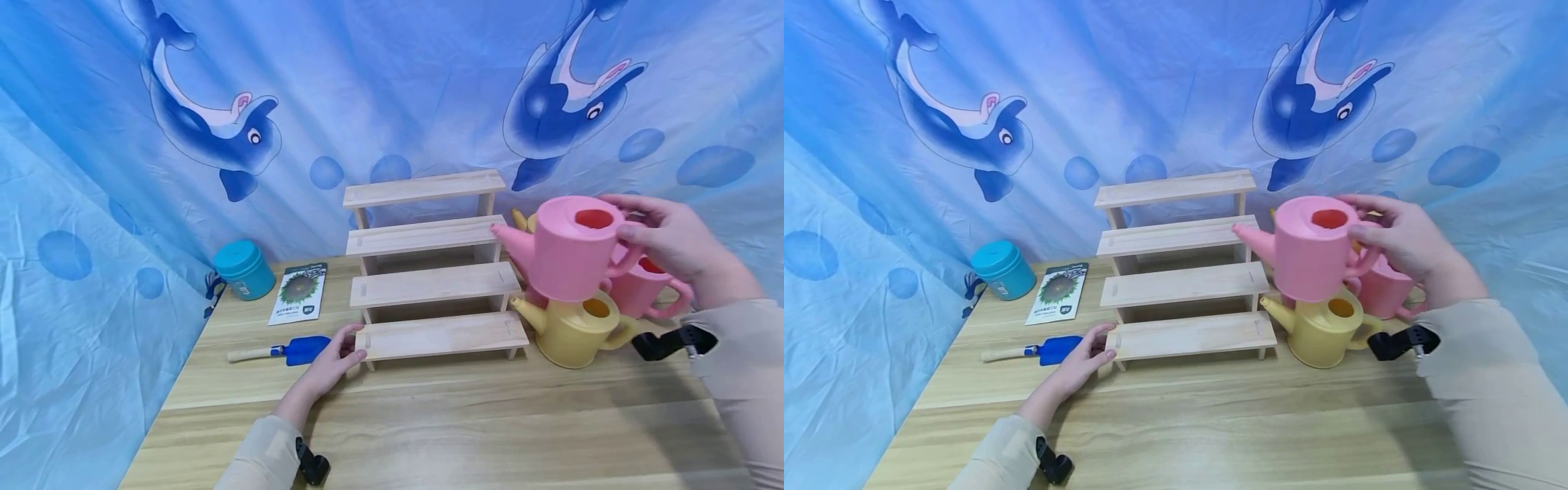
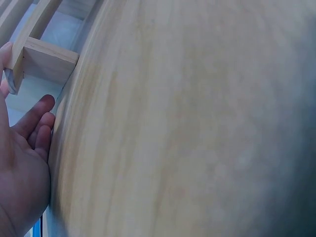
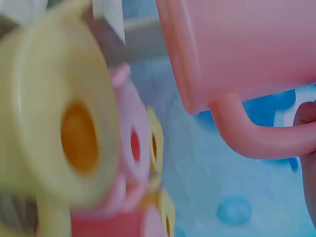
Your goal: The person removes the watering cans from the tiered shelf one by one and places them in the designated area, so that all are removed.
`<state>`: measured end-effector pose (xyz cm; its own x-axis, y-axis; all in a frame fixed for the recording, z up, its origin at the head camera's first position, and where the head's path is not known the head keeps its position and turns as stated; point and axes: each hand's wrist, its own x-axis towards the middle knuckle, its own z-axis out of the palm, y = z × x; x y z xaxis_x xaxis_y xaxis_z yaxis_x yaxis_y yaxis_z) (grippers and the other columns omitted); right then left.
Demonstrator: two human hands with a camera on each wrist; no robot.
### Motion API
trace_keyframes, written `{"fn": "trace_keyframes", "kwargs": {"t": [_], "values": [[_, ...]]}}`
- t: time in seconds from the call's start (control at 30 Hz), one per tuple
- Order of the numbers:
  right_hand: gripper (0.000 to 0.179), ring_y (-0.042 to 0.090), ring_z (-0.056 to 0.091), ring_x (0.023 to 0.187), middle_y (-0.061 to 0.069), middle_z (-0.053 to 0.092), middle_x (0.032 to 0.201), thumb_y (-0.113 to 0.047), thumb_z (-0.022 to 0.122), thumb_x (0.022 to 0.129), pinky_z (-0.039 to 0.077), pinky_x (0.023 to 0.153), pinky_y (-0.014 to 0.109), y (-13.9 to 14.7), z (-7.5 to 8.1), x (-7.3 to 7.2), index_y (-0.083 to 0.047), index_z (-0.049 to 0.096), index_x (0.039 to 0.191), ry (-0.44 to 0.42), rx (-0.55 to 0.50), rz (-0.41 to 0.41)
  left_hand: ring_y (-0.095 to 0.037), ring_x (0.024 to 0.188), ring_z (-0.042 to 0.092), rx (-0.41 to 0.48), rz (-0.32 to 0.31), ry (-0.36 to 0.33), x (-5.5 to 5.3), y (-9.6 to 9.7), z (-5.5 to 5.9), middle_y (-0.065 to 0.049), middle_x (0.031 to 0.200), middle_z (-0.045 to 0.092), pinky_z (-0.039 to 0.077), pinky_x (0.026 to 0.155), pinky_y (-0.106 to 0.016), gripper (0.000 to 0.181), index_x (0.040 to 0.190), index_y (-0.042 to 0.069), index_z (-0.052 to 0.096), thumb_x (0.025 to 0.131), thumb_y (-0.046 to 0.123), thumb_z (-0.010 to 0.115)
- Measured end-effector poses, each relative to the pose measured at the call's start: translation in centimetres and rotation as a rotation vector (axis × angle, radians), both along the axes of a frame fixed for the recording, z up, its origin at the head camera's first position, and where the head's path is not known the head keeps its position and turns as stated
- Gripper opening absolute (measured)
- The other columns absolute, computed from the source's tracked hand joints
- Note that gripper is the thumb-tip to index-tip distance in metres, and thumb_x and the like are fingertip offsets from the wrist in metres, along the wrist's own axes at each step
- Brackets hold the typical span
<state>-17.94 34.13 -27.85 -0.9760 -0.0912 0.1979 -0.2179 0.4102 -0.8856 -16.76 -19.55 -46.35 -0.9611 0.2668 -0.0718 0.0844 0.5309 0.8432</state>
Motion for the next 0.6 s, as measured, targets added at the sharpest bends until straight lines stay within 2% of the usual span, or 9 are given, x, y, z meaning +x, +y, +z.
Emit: {"fn": "trace_keyframes", "kwargs": {"t": [0.07,0.27,0.4,0.53,0.6], "values": [[0.049,0.002,0.059,0.088,-0.016,0.058,0.109,-0.011,0.057,0.093,0.052,0.066,0.017,1.6,-0.4,0.2,-0.020,0.045,0.140,0.015,-0.031,-0.024,-0.020,0.105,0.051,-0.001,0.004,-0.007,0.0,0.0,0.0,-0.008,0.121,0.054,0.039,0.093,-0.039,0.057,0.140,0.026,0.037,0.090,0.041,0.060],[0.048,0.004,0.055,0.090,-0.007,0.057,0.112,0.004,0.052,0.092,0.049,0.068,0.011,5.6,-1.9,1.1,-0.013,0.049,0.137,0.142,-0.232,0.000,-0.021,0.106,0.051,-0.005,0.002,-0.006,0.0,0.0,0.0,-0.009,0.121,0.054,0.039,0.093,-0.039,0.058,0.140,0.025,0.036,0.090,0.041,0.060],[0.048,0.005,0.057,0.094,-0.003,0.060,0.114,0.010,0.047,0.092,0.048,0.073,0.010,7.7,-2.5,1.5,-0.006,0.048,0.137,0.186,-0.380,0.101,-0.021,0.105,0.051,-0.007,-0.003,-0.004,0.0,0.1,0.0,-0.009,0.120,0.054,0.040,0.092,-0.039,0.058,0.140,0.024,0.036,0.091,0.041,0.060],[0.048,0.007,0.062,0.094,0.003,0.059,0.117,0.015,0.043,0.091,0.050,0.071,0.014,9.7,-3.2,1.8,0.000,0.045,0.137,0.230,-0.444,0.177,-0.020,0.105,0.051,-0.009,0.000,-0.012,0.0,0.1,0.0,-0.008,0.120,0.054,0.039,0.093,-0.039,0.057,0.140,0.027,0.037,0.090,0.042,0.059],[0.050,0.008,0.062,0.094,0.005,0.057,0.119,0.017,0.042,0.090,0.053,0.065,0.020,10.7,-3.6,1.9,0.003,0.041,0.138,0.245,-0.428,0.185,-0.020,0.106,0.051,-0.009,0.003,-0.019,0.0,0.1,0.0,-0.008,0.120,0.054,0.038,0.094,-0.039,0.056,0.139,0.029,0.037,0.090,0.043,0.060]]}}
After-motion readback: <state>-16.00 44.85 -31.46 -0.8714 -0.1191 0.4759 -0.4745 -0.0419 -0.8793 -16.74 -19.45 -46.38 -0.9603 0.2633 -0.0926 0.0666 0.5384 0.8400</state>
